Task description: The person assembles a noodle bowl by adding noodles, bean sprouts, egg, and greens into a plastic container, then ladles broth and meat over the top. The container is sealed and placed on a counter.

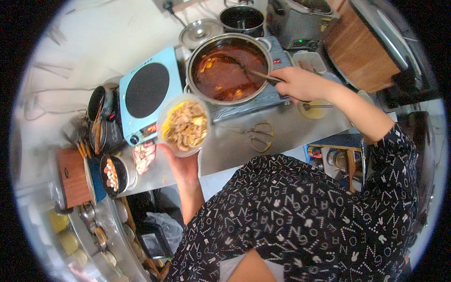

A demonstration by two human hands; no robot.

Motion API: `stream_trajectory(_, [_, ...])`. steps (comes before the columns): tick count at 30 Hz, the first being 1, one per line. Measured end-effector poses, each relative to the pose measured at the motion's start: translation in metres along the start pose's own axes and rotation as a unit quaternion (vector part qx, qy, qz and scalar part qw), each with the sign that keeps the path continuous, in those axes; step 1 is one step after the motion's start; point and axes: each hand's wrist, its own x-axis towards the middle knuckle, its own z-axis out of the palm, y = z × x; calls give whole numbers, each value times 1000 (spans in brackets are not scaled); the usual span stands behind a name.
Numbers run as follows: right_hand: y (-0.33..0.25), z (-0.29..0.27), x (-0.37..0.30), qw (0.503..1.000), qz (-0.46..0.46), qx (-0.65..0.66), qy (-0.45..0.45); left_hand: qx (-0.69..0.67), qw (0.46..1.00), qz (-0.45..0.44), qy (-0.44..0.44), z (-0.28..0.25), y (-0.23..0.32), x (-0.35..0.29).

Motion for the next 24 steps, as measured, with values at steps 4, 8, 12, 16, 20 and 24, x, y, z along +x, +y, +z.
stream_trajectory(4, [-1, -21, -11, 932, 73, 352, -44, -12, 1000, 11, 18, 11, 2, 0])
stream_trajectory(8, [4, -29, -21, 898, 94, 429, -35, 24, 998, 40, 42, 22, 0, 0])
stream_trajectory(12, [8, -39, -28, 914, 73, 396, -40, 40, 997, 54, 26, 28, -6, 3])
stream_trajectory(16, [9, -50, -33, 926, 64, 371, -30, 47, 997, 51, 38, 31, -10, 7])
stream_trajectory(20, [8, -57, -37, 935, 53, 349, -28, 44, 997, 50, 42, 30, -13, 9])
stream_trajectory(24, [5, -63, -41, 943, 64, 325, -15, 47, 996, 55, 60, 27, -13, 9])
